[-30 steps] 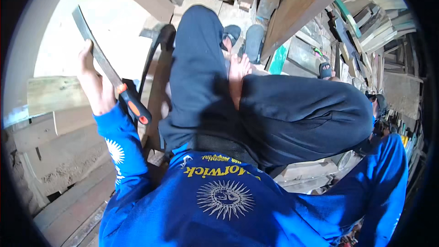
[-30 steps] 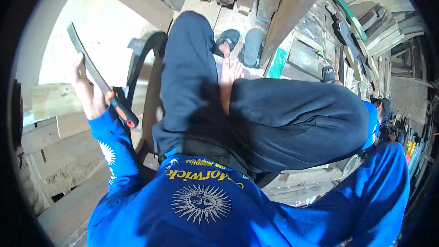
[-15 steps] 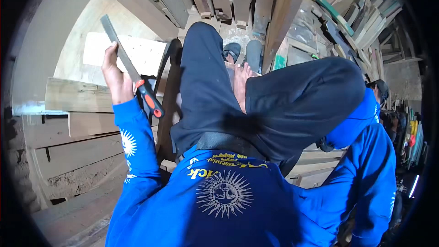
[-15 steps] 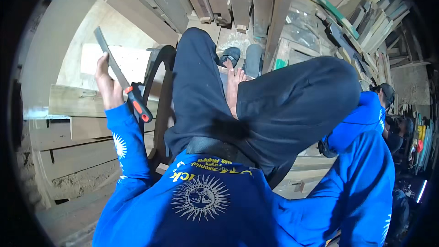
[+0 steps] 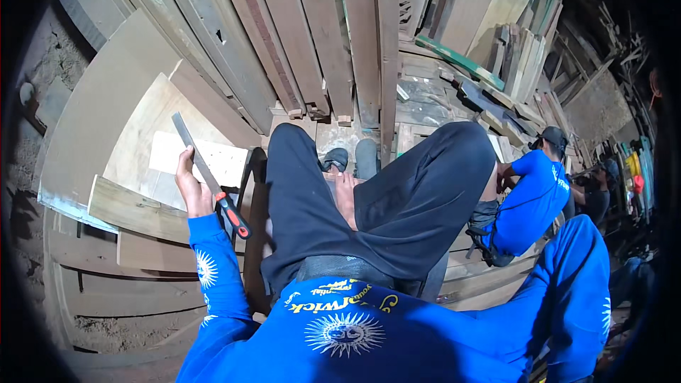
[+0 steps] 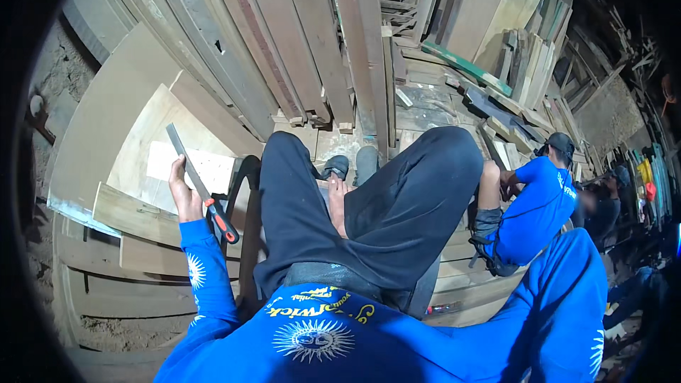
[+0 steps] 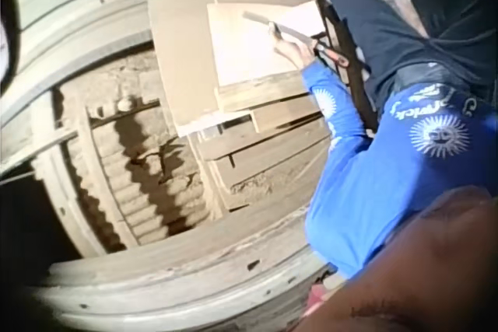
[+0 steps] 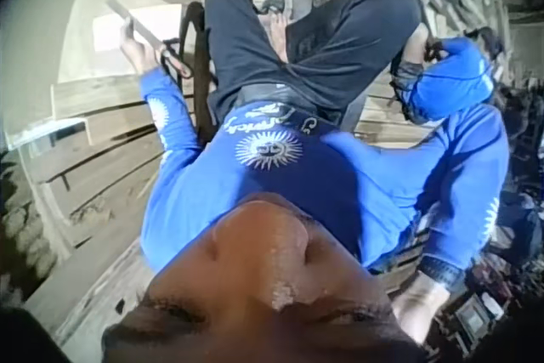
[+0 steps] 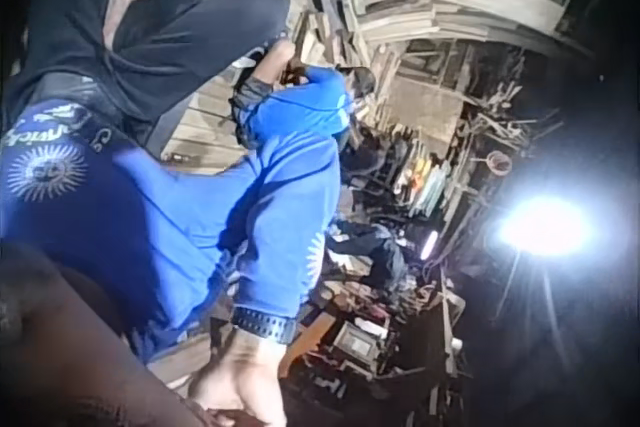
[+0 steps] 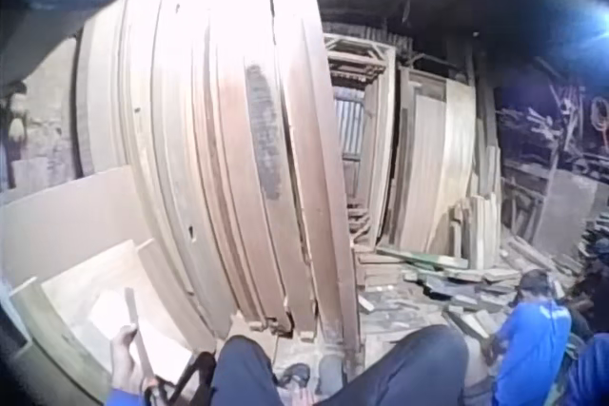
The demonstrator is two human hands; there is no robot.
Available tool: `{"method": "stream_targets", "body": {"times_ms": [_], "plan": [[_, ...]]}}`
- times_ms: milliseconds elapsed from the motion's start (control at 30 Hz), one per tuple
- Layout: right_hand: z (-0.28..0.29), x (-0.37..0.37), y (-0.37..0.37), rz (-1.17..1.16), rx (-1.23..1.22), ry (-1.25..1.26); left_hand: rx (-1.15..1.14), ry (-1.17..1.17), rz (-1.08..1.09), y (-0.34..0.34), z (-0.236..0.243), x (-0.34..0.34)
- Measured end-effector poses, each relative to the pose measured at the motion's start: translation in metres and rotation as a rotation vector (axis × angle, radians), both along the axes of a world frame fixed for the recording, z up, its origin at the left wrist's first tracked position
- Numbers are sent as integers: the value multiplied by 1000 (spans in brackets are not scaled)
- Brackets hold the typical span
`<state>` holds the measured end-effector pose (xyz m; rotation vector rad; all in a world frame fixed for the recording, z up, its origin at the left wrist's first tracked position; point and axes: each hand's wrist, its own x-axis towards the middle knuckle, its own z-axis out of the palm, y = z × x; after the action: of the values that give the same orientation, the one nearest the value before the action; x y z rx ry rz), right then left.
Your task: Using a hand file to shape or smooth a carved wood piece.
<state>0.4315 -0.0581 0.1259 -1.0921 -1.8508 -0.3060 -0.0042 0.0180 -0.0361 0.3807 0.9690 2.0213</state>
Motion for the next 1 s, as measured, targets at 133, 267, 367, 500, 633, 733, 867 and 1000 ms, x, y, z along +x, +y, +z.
{"method": "stream_targets", "body": {"times_ms": [133,267,367,500,633,733,867,1000], "plan": [[-37,-4,32,-128,-322,-135,12,-75,-61,-1,9,12],[-141,-44,55,-213,-746,-340,10,-67,-18,-19,8,1],[-238,-63,68,-294,-891,-450,66,-21,-57,3,1,0],[-379,-58,103,-229,-420,-452,12,46,24,2,12,4],[-368,-81,96,-155,-468,-465,-34,14,86,-15,3,-2],[-383,-66,103,-113,-589,-428,-51,16,39,-11,13,7],[-412,-48,114,-201,-488,-375,20,12,1,3,12,8],[-358,-52,102,-39,-381,-404,29,-92,-4,4,13,9]]}}
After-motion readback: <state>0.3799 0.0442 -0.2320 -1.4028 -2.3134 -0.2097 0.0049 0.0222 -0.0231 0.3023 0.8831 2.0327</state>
